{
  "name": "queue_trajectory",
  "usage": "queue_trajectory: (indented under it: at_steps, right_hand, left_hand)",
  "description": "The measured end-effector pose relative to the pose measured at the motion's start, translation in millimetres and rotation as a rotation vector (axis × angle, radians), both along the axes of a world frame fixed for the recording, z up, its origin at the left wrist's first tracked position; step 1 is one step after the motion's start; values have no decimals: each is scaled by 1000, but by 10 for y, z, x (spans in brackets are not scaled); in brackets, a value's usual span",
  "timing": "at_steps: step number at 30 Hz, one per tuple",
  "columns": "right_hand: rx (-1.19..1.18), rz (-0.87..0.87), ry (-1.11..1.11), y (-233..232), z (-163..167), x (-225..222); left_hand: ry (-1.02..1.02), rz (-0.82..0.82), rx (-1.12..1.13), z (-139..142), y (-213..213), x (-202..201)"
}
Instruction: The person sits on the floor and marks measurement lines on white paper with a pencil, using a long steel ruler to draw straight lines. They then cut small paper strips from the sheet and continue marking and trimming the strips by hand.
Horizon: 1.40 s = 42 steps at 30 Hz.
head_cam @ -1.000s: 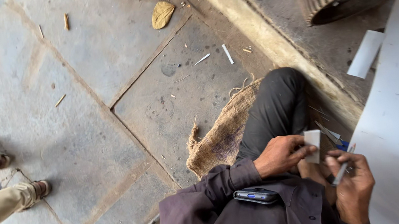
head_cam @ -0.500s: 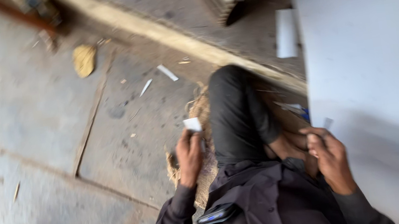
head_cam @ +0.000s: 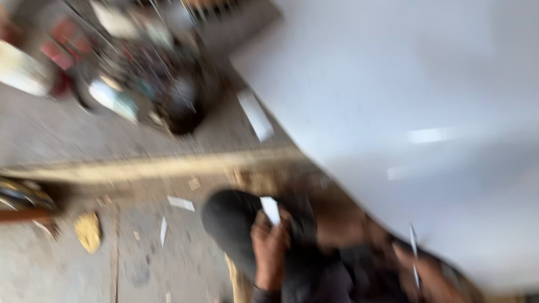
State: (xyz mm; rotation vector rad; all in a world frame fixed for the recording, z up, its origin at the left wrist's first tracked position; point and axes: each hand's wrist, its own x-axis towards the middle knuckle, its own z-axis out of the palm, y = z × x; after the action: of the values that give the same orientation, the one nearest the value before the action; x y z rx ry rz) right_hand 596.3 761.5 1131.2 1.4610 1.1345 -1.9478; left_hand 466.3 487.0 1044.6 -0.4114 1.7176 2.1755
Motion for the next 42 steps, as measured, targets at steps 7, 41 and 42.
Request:
queue_trajectory:
  at_steps: [7, 41, 42]
  right_hand:
    - [-217, -472, -143, -14, 410, -250]
    - [745, 424, -115, 824, -406, 2785]
    - [838, 450, -110, 754, -604, 2816]
  left_hand:
    - [-22, -169, -70, -325, 852, -593]
    - [371, -760, 315, 1999, 2496, -260]
    - [366, -767, 300, 2043, 2513, -232]
